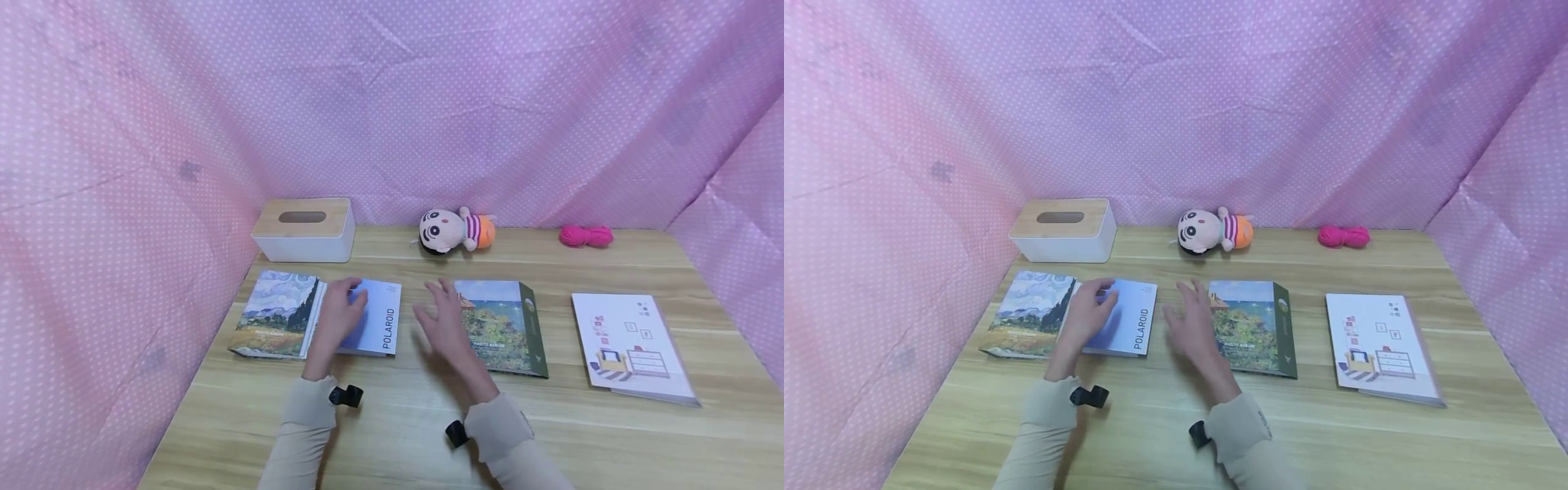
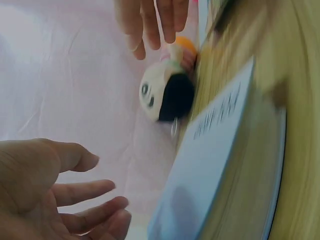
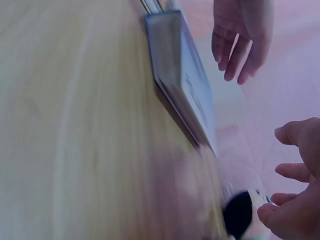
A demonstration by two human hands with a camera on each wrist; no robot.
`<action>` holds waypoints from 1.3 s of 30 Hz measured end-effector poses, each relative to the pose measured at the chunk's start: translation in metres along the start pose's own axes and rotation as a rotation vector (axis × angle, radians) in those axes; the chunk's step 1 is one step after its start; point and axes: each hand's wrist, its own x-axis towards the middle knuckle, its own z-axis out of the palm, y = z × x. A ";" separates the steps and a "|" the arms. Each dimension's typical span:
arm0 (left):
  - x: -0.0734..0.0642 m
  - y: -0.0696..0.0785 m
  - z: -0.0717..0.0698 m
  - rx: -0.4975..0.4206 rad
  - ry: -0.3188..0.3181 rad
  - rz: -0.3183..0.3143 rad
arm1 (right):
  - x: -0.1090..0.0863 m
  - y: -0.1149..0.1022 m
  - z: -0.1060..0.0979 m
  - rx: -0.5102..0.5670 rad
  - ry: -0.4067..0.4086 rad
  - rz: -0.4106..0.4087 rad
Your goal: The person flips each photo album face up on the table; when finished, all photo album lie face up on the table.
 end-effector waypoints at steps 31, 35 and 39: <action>-0.029 0.060 0.117 -0.174 -0.450 0.126 | -0.043 0.090 -0.114 -0.156 0.004 0.198; -0.030 0.065 0.124 -0.143 -0.449 0.163 | -0.044 0.096 -0.117 -0.162 -0.025 0.202; -0.031 0.070 0.128 -0.112 -0.442 0.183 | -0.046 0.099 -0.118 -0.158 -0.018 0.209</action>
